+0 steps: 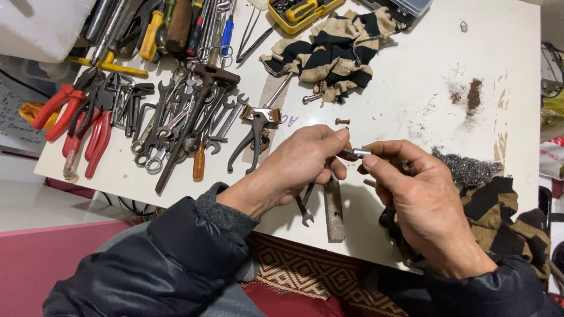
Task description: The person selects a socket from a yellow case and attaches it to a ratchet handle. They then use the ratchet to tighten a bolt into a metal bracket resting on the table.
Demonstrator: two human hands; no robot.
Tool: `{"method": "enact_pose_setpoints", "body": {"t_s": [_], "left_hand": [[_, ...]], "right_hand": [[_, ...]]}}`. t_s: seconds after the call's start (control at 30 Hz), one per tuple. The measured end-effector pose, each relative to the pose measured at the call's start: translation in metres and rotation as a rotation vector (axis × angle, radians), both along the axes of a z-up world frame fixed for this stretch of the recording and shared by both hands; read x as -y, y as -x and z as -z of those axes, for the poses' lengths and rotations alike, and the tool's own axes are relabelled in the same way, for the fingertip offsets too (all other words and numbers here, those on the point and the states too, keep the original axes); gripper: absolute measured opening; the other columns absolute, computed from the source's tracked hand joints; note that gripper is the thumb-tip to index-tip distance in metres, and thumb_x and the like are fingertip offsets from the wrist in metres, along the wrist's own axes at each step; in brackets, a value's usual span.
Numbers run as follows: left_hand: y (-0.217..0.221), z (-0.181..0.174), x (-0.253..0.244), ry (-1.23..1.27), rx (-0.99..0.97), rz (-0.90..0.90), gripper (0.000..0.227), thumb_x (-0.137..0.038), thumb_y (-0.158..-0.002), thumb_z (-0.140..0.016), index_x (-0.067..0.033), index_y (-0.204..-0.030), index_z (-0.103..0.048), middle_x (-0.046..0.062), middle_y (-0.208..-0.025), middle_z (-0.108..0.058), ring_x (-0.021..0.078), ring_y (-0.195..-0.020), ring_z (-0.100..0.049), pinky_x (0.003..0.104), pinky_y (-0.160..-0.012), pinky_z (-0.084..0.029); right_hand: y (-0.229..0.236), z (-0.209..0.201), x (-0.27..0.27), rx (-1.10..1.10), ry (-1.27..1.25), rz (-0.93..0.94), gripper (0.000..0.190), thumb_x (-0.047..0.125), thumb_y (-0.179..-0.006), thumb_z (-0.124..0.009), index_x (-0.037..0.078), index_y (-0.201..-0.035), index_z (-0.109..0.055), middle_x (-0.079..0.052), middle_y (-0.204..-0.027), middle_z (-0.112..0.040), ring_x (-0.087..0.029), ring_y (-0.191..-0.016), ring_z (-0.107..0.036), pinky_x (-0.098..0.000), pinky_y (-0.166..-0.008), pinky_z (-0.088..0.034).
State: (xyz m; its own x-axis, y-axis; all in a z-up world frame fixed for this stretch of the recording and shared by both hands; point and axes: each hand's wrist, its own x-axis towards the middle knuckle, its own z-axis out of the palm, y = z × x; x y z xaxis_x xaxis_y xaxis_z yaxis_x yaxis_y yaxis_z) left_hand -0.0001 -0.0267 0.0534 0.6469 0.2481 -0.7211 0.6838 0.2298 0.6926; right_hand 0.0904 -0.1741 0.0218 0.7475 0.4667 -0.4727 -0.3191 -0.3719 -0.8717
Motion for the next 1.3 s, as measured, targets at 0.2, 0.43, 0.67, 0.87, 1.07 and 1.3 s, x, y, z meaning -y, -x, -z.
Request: {"method": "enact_pose_setpoints", "body": {"t_s": [0.2, 0.43, 0.67, 0.87, 1.07, 1.3], "left_hand": [[-0.001, 0.029, 0.004, 0.106, 0.155, -0.088, 0.033, -0.036, -0.101, -0.052, -0.0073, -0.116, -0.058, 0.004, -0.076, -0.063, 0.0071, -0.048, -0.041, 0.024, -0.048, -0.034], [0.002, 0.028, 0.007, -0.028, 0.18, -0.049, 0.029, -0.038, -0.095, -0.061, -0.0136, -0.108, -0.065, 0.004, -0.072, -0.066, 0.0101, -0.056, -0.043, 0.029, -0.055, -0.033], [0.005, 0.025, -0.009, -0.176, 0.141, -0.022, 0.021, -0.034, -0.093, -0.066, -0.0151, -0.101, -0.068, 0.002, -0.073, -0.067, 0.0109, -0.066, -0.059, 0.029, -0.068, -0.045], [0.005, 0.021, -0.009, -0.091, 0.154, 0.015, 0.022, -0.03, -0.095, -0.065, -0.0121, -0.107, -0.067, 0.001, -0.077, -0.066, 0.0115, -0.069, -0.062, 0.032, -0.078, -0.054], [0.001, 0.02, 0.002, -0.036, 0.153, -0.011, 0.016, -0.027, -0.097, -0.064, -0.0112, -0.101, -0.064, 0.004, -0.079, -0.066, 0.0112, -0.066, -0.057, 0.029, -0.069, -0.05], [0.0, 0.025, 0.003, -0.008, 0.211, -0.045, 0.016, -0.024, -0.095, -0.066, -0.0087, -0.098, -0.063, 0.007, -0.092, -0.072, 0.0091, -0.065, -0.058, 0.024, -0.063, -0.049]], "right_hand": [[0.001, -0.004, -0.003, -0.014, 0.065, -0.034, 0.015, 0.009, -0.095, -0.072, 0.0, -0.107, -0.072, -0.007, -0.069, -0.047, -0.016, -0.055, -0.035, -0.0306, -0.049, -0.029], [-0.006, 0.01, -0.001, -0.095, 0.006, -0.033, 0.016, 0.007, -0.095, -0.07, -0.001, -0.108, -0.072, -0.009, -0.068, -0.049, -0.017, -0.052, -0.035, -0.0308, -0.046, -0.028], [0.007, -0.007, -0.009, -0.058, 0.123, -0.017, 0.023, 0.003, -0.094, -0.07, -0.004, -0.114, -0.077, -0.017, -0.081, -0.062, -0.02, -0.062, -0.04, -0.03, -0.053, -0.028], [0.012, -0.028, -0.017, 0.026, 0.269, -0.072, 0.034, 0.009, -0.091, -0.072, 0.007, -0.125, -0.078, -0.013, -0.089, -0.066, -0.022, -0.075, -0.047, -0.035, -0.067, -0.037], [0.015, -0.034, -0.021, 0.056, 0.374, -0.094, 0.027, 0.014, -0.092, -0.071, 0.004, -0.115, -0.08, -0.01, -0.108, -0.08, -0.02, -0.101, -0.067, -0.0334, -0.092, -0.048], [0.003, -0.002, -0.003, 0.029, 0.161, -0.101, 0.021, 0.01, -0.096, -0.071, -0.004, -0.108, -0.081, -0.013, -0.067, -0.048, -0.021, -0.052, -0.029, -0.0335, -0.048, -0.022]]}}
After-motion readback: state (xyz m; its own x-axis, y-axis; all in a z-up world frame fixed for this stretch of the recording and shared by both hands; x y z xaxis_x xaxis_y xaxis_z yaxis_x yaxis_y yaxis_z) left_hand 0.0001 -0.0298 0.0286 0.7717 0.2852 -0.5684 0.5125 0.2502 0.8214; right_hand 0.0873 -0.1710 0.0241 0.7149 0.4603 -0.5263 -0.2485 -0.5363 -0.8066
